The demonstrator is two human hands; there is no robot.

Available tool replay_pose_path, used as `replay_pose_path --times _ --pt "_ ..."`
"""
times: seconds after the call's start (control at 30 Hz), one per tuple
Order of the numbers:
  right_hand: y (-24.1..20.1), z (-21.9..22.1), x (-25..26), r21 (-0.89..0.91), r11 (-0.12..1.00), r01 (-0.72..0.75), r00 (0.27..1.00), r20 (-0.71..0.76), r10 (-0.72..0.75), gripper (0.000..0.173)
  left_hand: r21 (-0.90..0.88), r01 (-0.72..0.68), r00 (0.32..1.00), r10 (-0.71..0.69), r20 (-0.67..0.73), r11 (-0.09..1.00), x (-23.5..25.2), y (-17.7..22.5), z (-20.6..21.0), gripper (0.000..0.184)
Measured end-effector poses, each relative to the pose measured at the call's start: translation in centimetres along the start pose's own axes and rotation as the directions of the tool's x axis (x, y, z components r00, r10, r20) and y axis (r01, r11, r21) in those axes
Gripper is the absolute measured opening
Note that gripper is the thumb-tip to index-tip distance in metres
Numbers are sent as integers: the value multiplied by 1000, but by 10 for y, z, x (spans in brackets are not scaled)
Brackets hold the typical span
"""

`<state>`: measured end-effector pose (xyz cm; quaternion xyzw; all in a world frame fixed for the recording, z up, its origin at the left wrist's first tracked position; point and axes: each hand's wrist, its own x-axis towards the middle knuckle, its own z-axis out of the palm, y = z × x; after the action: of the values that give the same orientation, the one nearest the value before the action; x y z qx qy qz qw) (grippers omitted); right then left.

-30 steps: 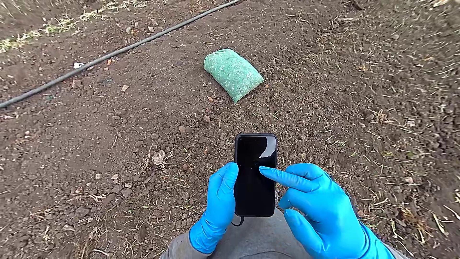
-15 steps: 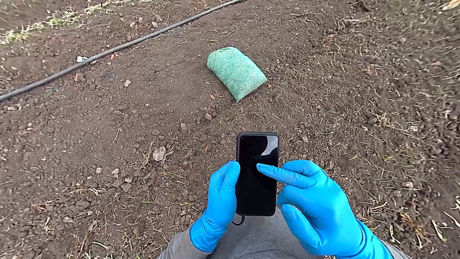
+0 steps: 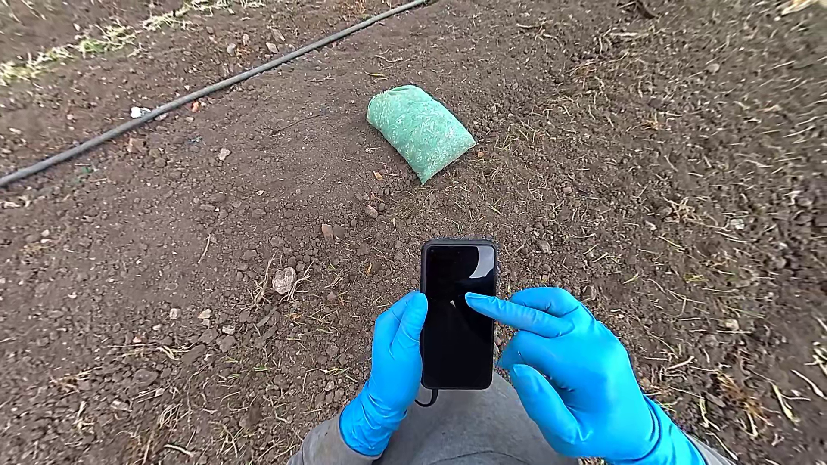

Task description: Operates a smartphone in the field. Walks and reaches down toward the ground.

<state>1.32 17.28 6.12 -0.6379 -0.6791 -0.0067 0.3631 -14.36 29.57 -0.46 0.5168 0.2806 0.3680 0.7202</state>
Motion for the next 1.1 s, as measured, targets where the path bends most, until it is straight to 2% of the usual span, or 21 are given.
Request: replay_pose_path --times 0.3,0.83,0.97,1.1 --pt "1 -1 1 -10 1000 1 1000 15 0 52 -3 -2 1000 2 13 1000 1 -2 0 46" --pt "-13 8 20 -131 987 89 982 176 -65 49 6 -17 1000 16 16 1000 -2 0 0 44" --pt "-15 8 22 -133 987 91 982 179 -66 49 11 -23 1000 23 13 1000 -4 0 -1 44" --pt "-13 3 21 -64 994 83 991 110 -76 49 11 -9 1000 8 8 1000 -5 2 -3 45"
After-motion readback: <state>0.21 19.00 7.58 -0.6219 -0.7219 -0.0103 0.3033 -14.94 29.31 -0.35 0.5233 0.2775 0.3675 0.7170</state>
